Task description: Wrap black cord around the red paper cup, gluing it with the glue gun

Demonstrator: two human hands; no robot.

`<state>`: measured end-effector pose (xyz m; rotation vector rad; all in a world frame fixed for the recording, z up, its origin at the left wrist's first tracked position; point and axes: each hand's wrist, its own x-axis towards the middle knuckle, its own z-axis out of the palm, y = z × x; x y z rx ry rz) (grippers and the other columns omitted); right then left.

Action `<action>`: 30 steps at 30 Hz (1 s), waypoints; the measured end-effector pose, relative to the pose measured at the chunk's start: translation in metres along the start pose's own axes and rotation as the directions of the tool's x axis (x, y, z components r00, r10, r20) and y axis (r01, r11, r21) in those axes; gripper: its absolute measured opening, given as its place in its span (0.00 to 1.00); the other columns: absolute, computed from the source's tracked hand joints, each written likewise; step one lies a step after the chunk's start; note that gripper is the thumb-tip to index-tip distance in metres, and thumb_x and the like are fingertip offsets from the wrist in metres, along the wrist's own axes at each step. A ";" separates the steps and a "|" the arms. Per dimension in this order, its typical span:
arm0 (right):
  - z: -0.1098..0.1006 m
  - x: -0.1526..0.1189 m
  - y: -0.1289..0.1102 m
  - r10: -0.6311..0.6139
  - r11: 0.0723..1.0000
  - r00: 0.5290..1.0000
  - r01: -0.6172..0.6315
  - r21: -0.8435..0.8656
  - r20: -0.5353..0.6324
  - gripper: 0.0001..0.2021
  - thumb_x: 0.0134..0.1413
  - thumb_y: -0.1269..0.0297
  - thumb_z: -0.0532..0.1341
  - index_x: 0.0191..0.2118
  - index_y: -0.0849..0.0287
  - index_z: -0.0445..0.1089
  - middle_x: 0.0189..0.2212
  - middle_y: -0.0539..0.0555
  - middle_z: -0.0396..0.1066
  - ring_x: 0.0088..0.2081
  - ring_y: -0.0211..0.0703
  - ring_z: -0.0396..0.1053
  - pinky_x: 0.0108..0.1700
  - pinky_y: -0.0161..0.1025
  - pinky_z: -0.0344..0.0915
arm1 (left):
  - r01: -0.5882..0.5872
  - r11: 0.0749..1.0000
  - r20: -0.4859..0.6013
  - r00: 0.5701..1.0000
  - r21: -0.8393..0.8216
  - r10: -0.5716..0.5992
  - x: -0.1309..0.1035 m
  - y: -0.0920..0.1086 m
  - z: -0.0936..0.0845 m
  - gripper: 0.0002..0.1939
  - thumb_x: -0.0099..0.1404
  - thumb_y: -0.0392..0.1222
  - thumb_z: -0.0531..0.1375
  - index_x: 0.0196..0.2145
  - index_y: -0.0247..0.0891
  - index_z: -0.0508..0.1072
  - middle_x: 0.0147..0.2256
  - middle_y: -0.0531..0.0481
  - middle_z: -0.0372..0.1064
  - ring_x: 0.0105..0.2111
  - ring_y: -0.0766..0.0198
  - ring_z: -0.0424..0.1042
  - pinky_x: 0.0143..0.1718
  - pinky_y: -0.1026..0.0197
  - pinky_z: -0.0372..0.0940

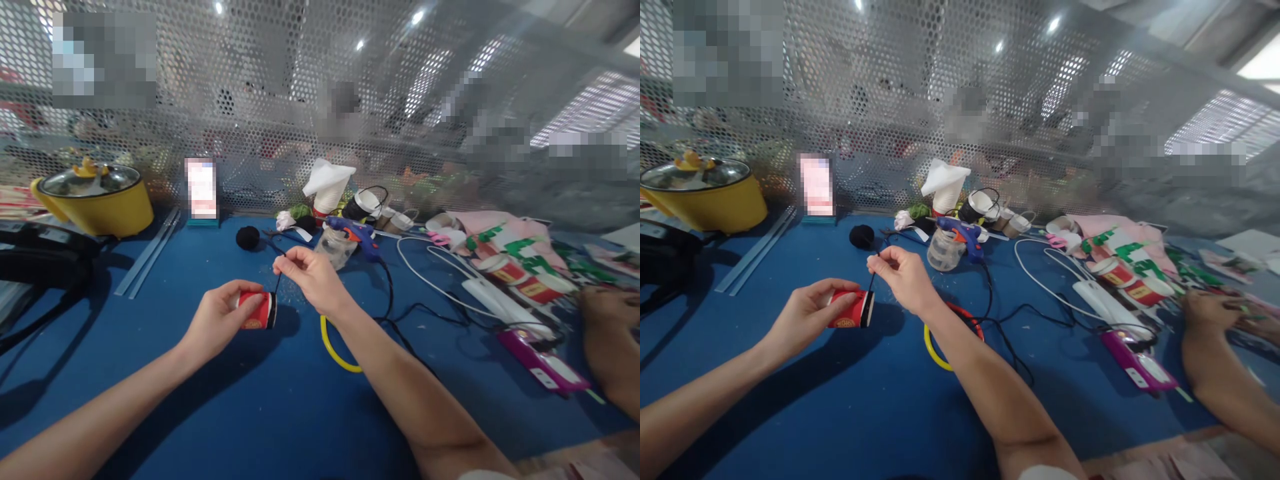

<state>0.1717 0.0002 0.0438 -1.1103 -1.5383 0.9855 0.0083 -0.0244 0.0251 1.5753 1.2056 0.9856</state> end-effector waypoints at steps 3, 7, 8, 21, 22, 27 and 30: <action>0.001 0.001 0.003 0.003 1.000 1.000 -0.003 -0.027 -0.004 0.10 0.47 0.60 0.57 0.23 0.61 0.64 0.21 0.49 0.66 0.23 0.32 0.60 0.27 0.31 0.56 | -0.050 0.998 0.020 0.999 0.033 0.049 -0.003 0.000 0.001 0.14 0.54 0.46 0.57 0.34 0.33 0.72 0.30 0.46 0.72 0.29 0.62 0.70 0.29 0.63 0.67; 0.002 0.003 0.007 0.035 0.995 0.999 -0.036 -0.096 -0.014 0.11 0.47 0.59 0.57 0.22 0.61 0.64 0.18 0.47 0.63 0.18 0.31 0.54 0.22 0.31 0.53 | -0.083 0.996 0.028 0.996 0.044 0.082 -0.008 0.004 0.002 0.13 0.54 0.44 0.56 0.34 0.33 0.72 0.29 0.47 0.71 0.26 0.65 0.69 0.25 0.66 0.67; 0.003 0.003 0.008 0.040 0.994 0.999 -0.041 -0.106 -0.011 0.11 0.47 0.59 0.57 0.22 0.61 0.64 0.18 0.47 0.63 0.18 0.31 0.54 0.22 0.31 0.53 | -0.091 0.995 0.028 0.996 0.039 0.090 -0.009 0.005 0.002 0.13 0.54 0.44 0.56 0.33 0.33 0.72 0.28 0.48 0.71 0.25 0.66 0.69 0.25 0.67 0.66; 0.005 0.003 0.017 0.090 0.982 0.995 -0.081 -0.169 0.046 0.12 0.47 0.58 0.56 0.23 0.61 0.64 0.20 0.49 0.66 0.20 0.32 0.57 0.24 0.31 0.54 | -0.203 0.976 -0.006 0.979 0.080 0.204 -0.010 0.006 0.000 0.10 0.54 0.41 0.57 0.32 0.34 0.73 0.29 0.47 0.73 0.26 0.65 0.70 0.26 0.68 0.66; 0.005 0.002 0.017 0.097 0.979 0.994 -0.086 -0.185 0.051 0.12 0.47 0.57 0.56 0.23 0.61 0.64 0.20 0.49 0.66 0.19 0.32 0.56 0.23 0.31 0.53 | -0.207 0.975 -0.012 0.978 0.080 0.209 -0.011 0.007 0.000 0.10 0.54 0.41 0.57 0.32 0.34 0.73 0.29 0.47 0.73 0.26 0.65 0.70 0.26 0.68 0.66; 0.006 0.001 0.019 0.114 0.960 0.991 -0.092 -0.265 0.068 0.13 0.48 0.55 0.54 0.23 0.60 0.64 0.17 0.47 0.62 0.17 0.31 0.54 0.22 0.31 0.51 | -0.233 0.969 -0.019 0.972 0.082 0.236 -0.012 0.009 0.000 0.08 0.53 0.40 0.57 0.30 0.35 0.73 0.26 0.49 0.73 0.23 0.67 0.70 0.22 0.70 0.65; 0.008 0.001 0.018 0.124 0.961 0.989 -0.100 -0.258 0.081 0.12 0.48 0.57 0.55 0.22 0.60 0.64 0.18 0.47 0.63 0.19 0.32 0.56 0.23 0.31 0.53 | -0.263 0.958 -0.023 0.963 0.109 0.267 -0.012 0.008 -0.001 0.08 0.53 0.39 0.57 0.31 0.35 0.74 0.27 0.49 0.74 0.23 0.67 0.70 0.23 0.70 0.65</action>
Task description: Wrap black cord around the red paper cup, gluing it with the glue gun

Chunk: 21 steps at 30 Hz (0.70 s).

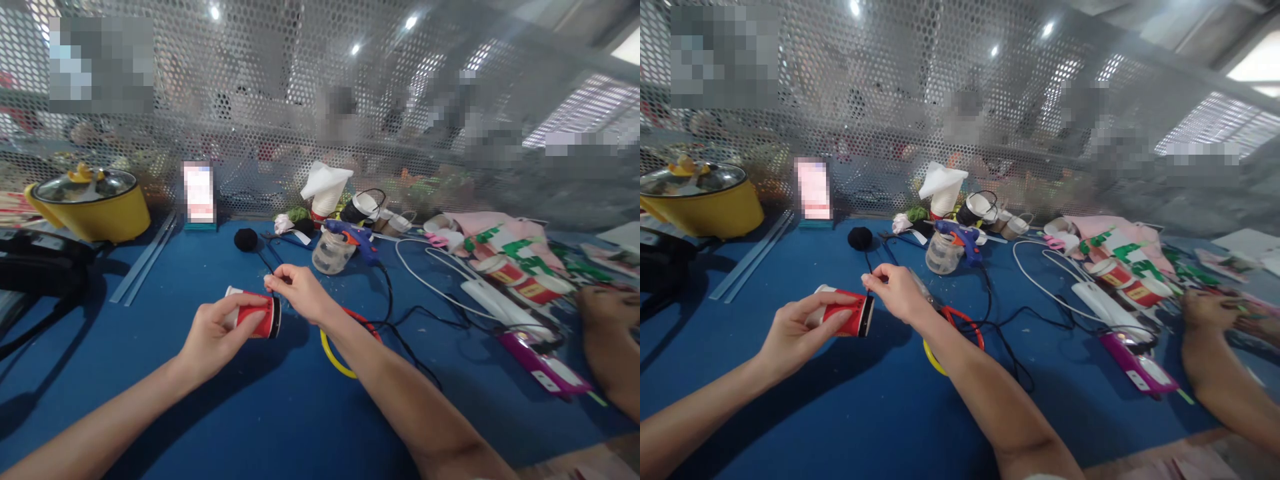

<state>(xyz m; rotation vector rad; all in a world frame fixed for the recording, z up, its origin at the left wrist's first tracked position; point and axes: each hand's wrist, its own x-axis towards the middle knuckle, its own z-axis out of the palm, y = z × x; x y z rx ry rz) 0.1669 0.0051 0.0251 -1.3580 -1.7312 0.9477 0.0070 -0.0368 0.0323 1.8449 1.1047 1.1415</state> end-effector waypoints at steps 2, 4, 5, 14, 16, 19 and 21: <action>0.001 0.000 -0.001 0.003 0.999 1.000 -0.004 0.031 0.017 0.11 0.48 0.58 0.55 0.23 0.61 0.63 0.20 0.48 0.65 0.21 0.32 0.58 0.25 0.31 0.54 | -0.018 1.000 -0.007 1.000 0.019 0.018 0.000 -0.002 -0.001 0.08 0.53 0.39 0.58 0.31 0.36 0.74 0.27 0.49 0.74 0.22 0.68 0.70 0.23 0.70 0.65; 0.002 0.000 -0.002 0.014 0.999 0.999 -0.015 0.046 0.033 0.11 0.47 0.58 0.55 0.23 0.60 0.63 0.19 0.48 0.64 0.20 0.32 0.57 0.24 0.31 0.54 | -0.027 0.999 -0.013 1.000 0.027 0.027 -0.001 -0.003 -0.002 0.07 0.53 0.38 0.58 0.31 0.36 0.74 0.27 0.49 0.74 0.22 0.68 0.70 0.22 0.70 0.64; 0.002 -0.001 -0.002 0.021 0.999 0.999 -0.023 0.044 0.040 0.11 0.47 0.58 0.55 0.23 0.60 0.62 0.18 0.47 0.62 0.19 0.32 0.56 0.23 0.31 0.53 | -0.027 0.999 -0.017 0.999 0.027 0.028 -0.001 -0.003 -0.002 0.07 0.53 0.38 0.58 0.31 0.36 0.74 0.27 0.50 0.74 0.21 0.68 0.70 0.21 0.70 0.64; 0.005 0.002 0.008 0.018 0.995 0.998 -0.012 -0.102 0.066 0.14 0.50 0.55 0.53 0.22 0.59 0.62 0.15 0.45 0.57 0.17 0.32 0.54 0.21 0.31 0.52 | 0.094 0.988 -0.049 0.994 -0.126 -0.101 0.000 -0.002 -0.002 0.09 0.51 0.41 0.60 0.30 0.36 0.74 0.29 0.48 0.73 0.26 0.66 0.70 0.26 0.68 0.65; 0.004 0.004 0.008 -0.012 0.978 1.000 0.014 -0.208 0.009 0.13 0.51 0.57 0.52 0.22 0.59 0.63 0.17 0.47 0.61 0.21 0.34 0.58 0.25 0.33 0.54 | 0.203 0.948 -0.063 0.973 -0.243 -0.224 0.004 0.000 -0.002 0.11 0.50 0.43 0.61 0.30 0.34 0.74 0.28 0.48 0.72 0.25 0.67 0.69 0.24 0.69 0.64; -0.002 0.004 0.002 -0.061 0.962 0.993 0.032 -0.271 -0.101 0.12 0.52 0.59 0.51 0.25 0.60 0.63 0.24 0.52 0.65 0.29 0.39 0.62 0.33 0.37 0.56 | 0.356 0.825 -0.061 0.904 -0.439 -0.422 0.010 0.004 -0.003 0.14 0.49 0.46 0.62 0.31 0.33 0.72 0.24 0.51 0.70 0.20 0.70 0.66 0.20 0.70 0.62; -0.007 0.000 -0.006 -0.081 0.973 0.991 0.055 -0.223 -0.109 0.14 0.54 0.58 0.48 0.25 0.60 0.62 0.25 0.52 0.65 0.30 0.39 0.62 0.34 0.37 0.56 | 0.407 0.753 -0.046 0.865 -0.517 -0.500 0.013 0.006 -0.004 0.16 0.47 0.47 0.63 0.31 0.32 0.71 0.23 0.52 0.70 0.18 0.71 0.65 0.17 0.71 0.61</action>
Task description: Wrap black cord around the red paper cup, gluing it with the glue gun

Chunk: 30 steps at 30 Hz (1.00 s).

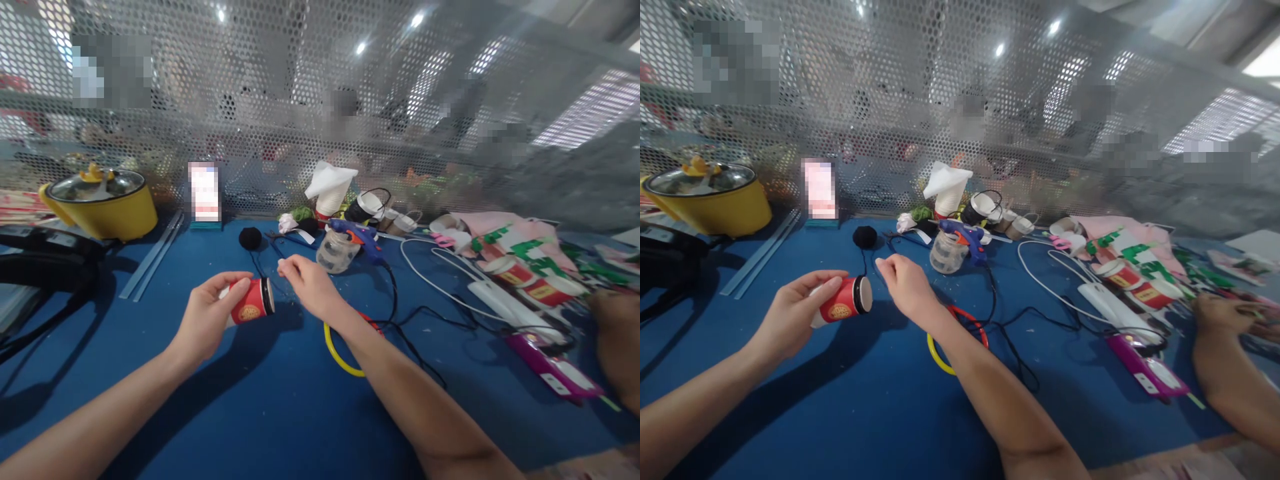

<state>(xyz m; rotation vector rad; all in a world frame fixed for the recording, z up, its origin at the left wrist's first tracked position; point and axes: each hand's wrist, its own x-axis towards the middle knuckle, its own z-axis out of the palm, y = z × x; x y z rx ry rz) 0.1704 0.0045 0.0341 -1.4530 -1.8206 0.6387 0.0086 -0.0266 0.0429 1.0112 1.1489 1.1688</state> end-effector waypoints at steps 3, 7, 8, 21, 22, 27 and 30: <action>-0.008 -0.008 -0.011 0.007 0.980 0.986 -0.040 0.196 0.166 0.18 0.55 0.54 0.46 0.24 0.59 0.61 0.23 0.51 0.65 0.27 0.36 0.63 0.30 0.34 0.58 | 0.015 1.000 -0.006 1.000 0.007 -0.014 0.001 0.001 0.000 0.17 0.46 0.47 0.64 0.31 0.32 0.71 0.23 0.51 0.70 0.18 0.71 0.65 0.17 0.71 0.60; -0.004 -0.017 -0.017 0.015 0.947 0.945 -0.119 0.299 0.326 0.18 0.53 0.50 0.47 0.24 0.59 0.59 0.21 0.48 0.62 0.25 0.35 0.61 0.27 0.33 0.57 | -0.076 0.992 0.025 0.997 0.101 0.074 -0.001 -0.002 -0.001 0.16 0.48 0.47 0.63 0.32 0.32 0.72 0.25 0.50 0.70 0.21 0.69 0.67 0.21 0.69 0.62; -0.002 -0.019 -0.017 0.014 0.945 0.949 -0.115 0.305 0.315 0.18 0.53 0.50 0.48 0.24 0.59 0.59 0.20 0.48 0.60 0.24 0.34 0.59 0.27 0.33 0.56 | -0.096 0.989 0.031 0.995 0.115 0.093 -0.001 -0.003 -0.001 0.16 0.49 0.47 0.62 0.32 0.32 0.72 0.26 0.50 0.71 0.22 0.69 0.68 0.22 0.69 0.63; -0.005 -0.033 -0.013 -0.019 0.920 0.947 -0.108 0.376 0.321 0.03 0.50 0.66 0.53 0.28 0.60 0.60 0.25 0.48 0.62 0.28 0.34 0.61 0.31 0.34 0.59 | -0.059 0.995 0.056 0.997 0.080 0.055 0.000 -0.006 -0.001 0.16 0.48 0.45 0.63 0.33 0.33 0.71 0.26 0.51 0.71 0.23 0.70 0.67 0.24 0.69 0.63; -0.006 -0.036 -0.013 -0.022 0.921 0.948 -0.104 0.376 0.317 0.03 0.50 0.67 0.54 0.30 0.59 0.61 0.26 0.49 0.63 0.29 0.35 0.62 0.32 0.34 0.59 | -0.037 0.998 0.053 0.998 0.055 0.034 0.000 -0.006 0.000 0.16 0.48 0.45 0.64 0.32 0.32 0.71 0.26 0.51 0.70 0.22 0.71 0.67 0.23 0.70 0.62; -0.002 -0.046 -0.014 -0.002 0.959 0.970 -0.066 0.275 0.241 0.08 0.49 0.59 0.56 0.30 0.58 0.62 0.27 0.49 0.65 0.27 0.35 0.61 0.31 0.35 0.59 | 0.114 0.992 0.077 0.991 -0.047 -0.110 0.001 -0.003 0.001 0.15 0.48 0.45 0.64 0.32 0.32 0.70 0.22 0.52 0.70 0.18 0.72 0.66 0.18 0.72 0.60; 0.004 -0.049 -0.015 -0.038 0.978 0.985 0.001 0.209 0.171 0.07 0.47 0.60 0.57 0.27 0.58 0.60 0.25 0.48 0.63 0.27 0.36 0.60 0.31 0.35 0.58 | 0.159 0.985 0.082 0.985 -0.067 -0.154 0.000 -0.002 0.002 0.15 0.48 0.45 0.64 0.32 0.33 0.70 0.21 0.52 0.70 0.17 0.72 0.66 0.16 0.71 0.59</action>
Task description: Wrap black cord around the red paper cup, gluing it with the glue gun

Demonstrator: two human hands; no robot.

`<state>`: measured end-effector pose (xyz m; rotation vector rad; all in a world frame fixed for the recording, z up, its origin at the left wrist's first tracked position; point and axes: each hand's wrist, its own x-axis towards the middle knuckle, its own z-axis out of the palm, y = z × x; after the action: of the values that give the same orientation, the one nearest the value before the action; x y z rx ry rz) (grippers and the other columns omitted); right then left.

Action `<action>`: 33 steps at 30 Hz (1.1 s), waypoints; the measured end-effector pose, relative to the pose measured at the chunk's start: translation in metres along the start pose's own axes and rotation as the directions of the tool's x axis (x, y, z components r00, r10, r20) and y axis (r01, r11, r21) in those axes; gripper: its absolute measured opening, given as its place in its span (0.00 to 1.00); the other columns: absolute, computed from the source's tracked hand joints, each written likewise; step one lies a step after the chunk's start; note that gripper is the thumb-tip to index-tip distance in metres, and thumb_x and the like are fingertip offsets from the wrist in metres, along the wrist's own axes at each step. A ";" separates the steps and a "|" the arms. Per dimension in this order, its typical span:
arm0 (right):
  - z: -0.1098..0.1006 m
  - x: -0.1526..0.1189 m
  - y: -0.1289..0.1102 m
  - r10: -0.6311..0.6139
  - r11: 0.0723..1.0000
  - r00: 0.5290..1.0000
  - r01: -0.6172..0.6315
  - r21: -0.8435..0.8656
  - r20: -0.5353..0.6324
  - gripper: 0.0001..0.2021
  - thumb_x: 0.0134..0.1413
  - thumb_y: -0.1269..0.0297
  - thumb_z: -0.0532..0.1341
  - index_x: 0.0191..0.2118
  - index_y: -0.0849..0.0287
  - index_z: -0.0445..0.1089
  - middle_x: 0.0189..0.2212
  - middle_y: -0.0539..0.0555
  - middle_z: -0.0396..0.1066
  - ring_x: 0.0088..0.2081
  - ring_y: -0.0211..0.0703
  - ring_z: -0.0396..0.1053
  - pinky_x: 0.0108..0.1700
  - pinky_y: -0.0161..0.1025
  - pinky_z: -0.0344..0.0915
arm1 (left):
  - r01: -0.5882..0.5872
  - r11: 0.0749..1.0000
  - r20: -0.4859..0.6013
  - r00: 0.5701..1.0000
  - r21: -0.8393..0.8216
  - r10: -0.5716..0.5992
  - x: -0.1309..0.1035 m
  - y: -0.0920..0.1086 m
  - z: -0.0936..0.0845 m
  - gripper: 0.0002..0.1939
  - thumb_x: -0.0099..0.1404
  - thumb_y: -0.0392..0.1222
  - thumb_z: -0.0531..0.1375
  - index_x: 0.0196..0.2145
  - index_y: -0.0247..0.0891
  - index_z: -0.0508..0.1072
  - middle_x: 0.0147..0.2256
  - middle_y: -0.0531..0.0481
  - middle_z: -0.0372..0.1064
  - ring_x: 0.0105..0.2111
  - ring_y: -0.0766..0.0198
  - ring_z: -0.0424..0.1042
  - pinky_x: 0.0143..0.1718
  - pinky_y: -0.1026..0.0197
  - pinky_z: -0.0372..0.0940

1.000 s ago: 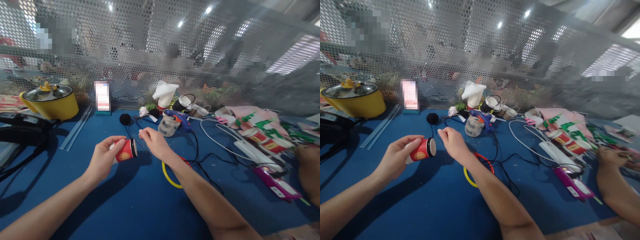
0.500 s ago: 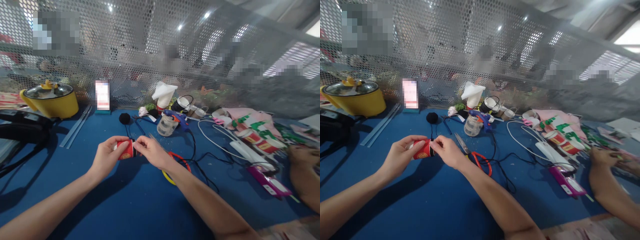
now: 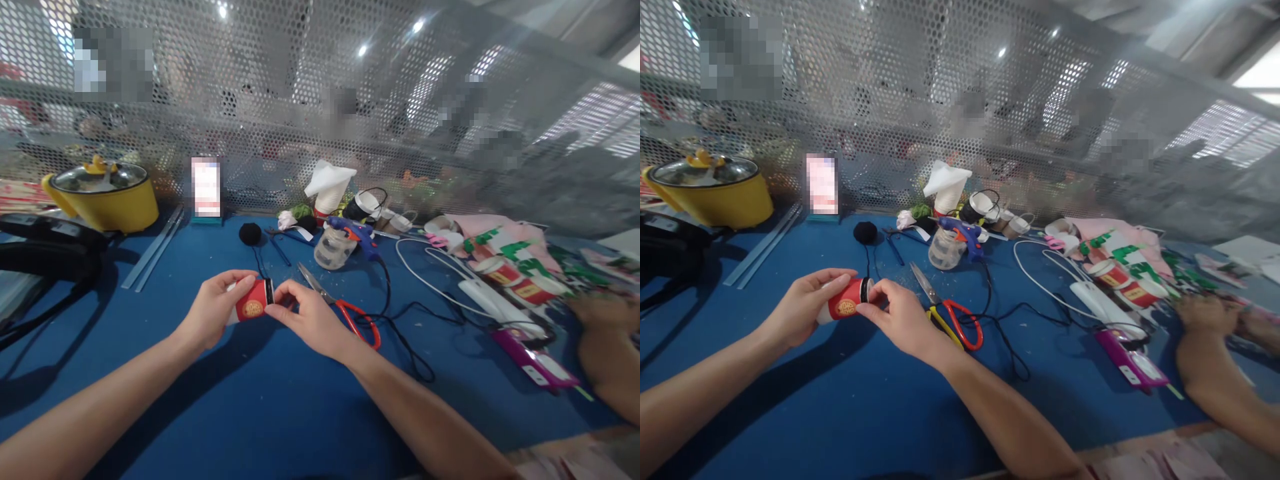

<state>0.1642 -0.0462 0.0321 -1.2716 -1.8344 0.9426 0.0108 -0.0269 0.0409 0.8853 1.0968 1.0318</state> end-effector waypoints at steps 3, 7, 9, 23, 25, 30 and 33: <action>0.002 0.000 0.001 -0.027 0.999 0.999 0.025 -0.048 -0.043 0.07 0.48 0.64 0.57 0.24 0.58 0.59 0.23 0.47 0.61 0.26 0.35 0.58 0.30 0.34 0.56 | -0.022 1.000 0.003 1.000 0.009 0.022 -0.001 -0.001 0.000 0.16 0.47 0.45 0.64 0.32 0.32 0.70 0.22 0.52 0.70 0.17 0.71 0.66 0.17 0.70 0.60; -0.002 0.001 0.004 -0.013 0.999 1.000 0.013 0.050 -0.006 0.09 0.50 0.61 0.55 0.24 0.58 0.60 0.21 0.46 0.60 0.25 0.34 0.57 0.29 0.33 0.55 | -0.126 0.988 0.028 0.992 0.090 0.124 -0.003 -0.003 -0.001 0.18 0.48 0.46 0.63 0.34 0.32 0.70 0.25 0.50 0.71 0.20 0.69 0.68 0.21 0.68 0.63; -0.002 0.002 0.008 0.007 0.991 1.000 -0.008 0.133 0.008 0.12 0.53 0.57 0.52 0.24 0.59 0.60 0.20 0.46 0.58 0.24 0.34 0.56 0.28 0.33 0.54 | -0.201 0.965 0.058 0.979 0.167 0.194 -0.004 -0.005 -0.001 0.18 0.49 0.47 0.62 0.35 0.32 0.70 0.27 0.48 0.71 0.23 0.67 0.69 0.25 0.66 0.65; 0.009 0.000 0.018 -0.076 0.994 0.990 0.084 0.067 -0.115 0.10 0.53 0.59 0.51 0.25 0.57 0.57 0.22 0.48 0.59 0.25 0.36 0.58 0.30 0.34 0.57 | -0.290 0.927 0.131 0.955 0.236 0.265 0.001 -0.003 -0.008 0.25 0.51 0.47 0.60 0.46 0.37 0.65 0.22 0.55 0.67 0.20 0.69 0.65 0.21 0.68 0.61; 0.009 -0.001 0.016 -0.151 0.989 0.983 0.151 -0.009 -0.103 0.10 0.53 0.60 0.51 0.24 0.57 0.56 0.22 0.48 0.59 0.27 0.36 0.58 0.32 0.35 0.57 | -0.169 0.975 0.124 0.981 0.147 0.152 0.002 0.000 -0.008 0.24 0.50 0.48 0.61 0.44 0.35 0.66 0.20 0.55 0.66 0.18 0.70 0.64 0.19 0.69 0.59; 0.007 0.003 0.022 -0.159 0.987 0.969 0.153 -0.045 -0.191 0.09 0.55 0.60 0.49 0.28 0.57 0.59 0.26 0.51 0.62 0.30 0.38 0.62 0.35 0.37 0.59 | -0.243 0.948 0.141 0.966 0.205 0.217 0.005 -0.006 -0.010 0.17 0.49 0.43 0.62 0.37 0.35 0.70 0.23 0.52 0.69 0.20 0.70 0.65 0.23 0.69 0.61; 0.004 0.007 0.025 -0.167 0.985 0.959 0.172 0.004 -0.229 0.12 0.57 0.59 0.45 0.41 0.57 0.60 0.38 0.56 0.65 0.42 0.40 0.63 0.46 0.41 0.57 | -0.334 0.895 0.224 0.935 0.297 0.275 0.007 -0.013 -0.012 0.14 0.52 0.41 0.60 0.38 0.36 0.70 0.29 0.50 0.71 0.25 0.69 0.67 0.27 0.68 0.63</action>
<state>0.1701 -0.0343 0.0094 -1.1366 -1.7150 0.6931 0.0025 -0.0233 0.0243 1.4326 1.0138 1.0145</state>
